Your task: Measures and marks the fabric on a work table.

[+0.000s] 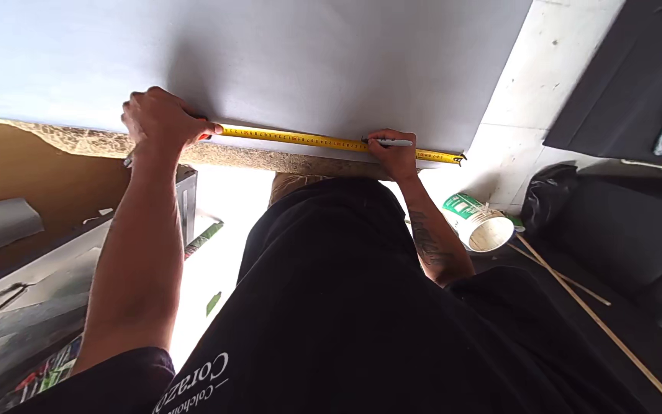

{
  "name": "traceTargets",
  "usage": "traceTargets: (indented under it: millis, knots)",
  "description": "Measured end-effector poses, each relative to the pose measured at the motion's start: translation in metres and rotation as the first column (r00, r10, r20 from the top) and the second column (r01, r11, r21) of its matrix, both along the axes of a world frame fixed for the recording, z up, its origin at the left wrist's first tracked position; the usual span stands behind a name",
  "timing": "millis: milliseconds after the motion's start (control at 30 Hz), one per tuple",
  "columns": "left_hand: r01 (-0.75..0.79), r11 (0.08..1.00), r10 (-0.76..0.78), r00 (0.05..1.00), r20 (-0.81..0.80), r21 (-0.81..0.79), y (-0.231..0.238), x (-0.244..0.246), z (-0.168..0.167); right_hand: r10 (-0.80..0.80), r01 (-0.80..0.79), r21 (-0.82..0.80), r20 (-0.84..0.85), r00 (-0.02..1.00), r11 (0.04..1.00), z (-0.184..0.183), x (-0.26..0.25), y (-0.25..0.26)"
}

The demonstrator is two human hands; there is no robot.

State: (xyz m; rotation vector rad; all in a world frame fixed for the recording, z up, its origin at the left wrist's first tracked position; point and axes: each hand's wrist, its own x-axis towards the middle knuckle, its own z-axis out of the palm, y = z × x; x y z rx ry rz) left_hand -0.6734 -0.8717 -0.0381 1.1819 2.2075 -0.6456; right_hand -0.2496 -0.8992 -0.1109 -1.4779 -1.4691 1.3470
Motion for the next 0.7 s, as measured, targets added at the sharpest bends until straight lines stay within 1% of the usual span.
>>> traceTargets:
  millis: [67, 133, 233, 367, 467, 567, 633, 700]
  knots:
    - [-0.002, 1.0, 0.002, 1.0, 0.01, 0.001, 0.001, 0.003, -0.001, -0.069, 0.067, -0.048, -0.043, 0.997, 0.997, 0.006, 0.004, -0.001]
    - [-0.017, 1.0, 0.017, 1.0, 0.005, -0.008, 0.002, 0.0, 0.001, -0.088, 0.085, -0.068, -0.045, 0.995, 0.994, 0.015, -0.001, 0.005]
    - [-0.038, 0.999, 0.038, 0.999, -0.009, -0.026, 0.003, -0.002, 0.002, 0.001, -0.003, -0.033, -0.074, 0.997, 0.999, 0.023, -0.024, 0.015]
    - [-0.044, 0.998, 0.043, 0.999, -0.004, -0.036, 0.004, -0.001, 0.002, 0.149, -0.164, -0.062, -0.201, 0.968, 0.985, 0.029, -0.084, 0.023]
    - [-0.058, 0.998, 0.058, 0.998, 0.006, -0.026, 0.004, -0.001, 0.003, 0.186, -0.219, -0.093, -0.277, 0.943, 0.971, 0.022, -0.144, 0.027]
    - [-0.069, 0.997, 0.07, 0.997, 0.022, -0.023, 0.005, -0.001, 0.006, 0.23, -0.267, -0.065, -0.342, 0.911, 0.962, 0.011, -0.194, 0.028]
    - [-0.078, 0.997, 0.078, 0.996, 0.034, -0.021, 0.006, 0.0, 0.008, 0.268, -0.29, -0.019, -0.325, 0.907, 0.957, 0.003, -0.218, 0.03]
    - [-0.078, 0.997, 0.079, 0.996, 0.039, -0.024, 0.005, -0.001, 0.009, 0.287, -0.296, 0.01, -0.268, 0.919, 0.955, -0.009, -0.23, 0.027]
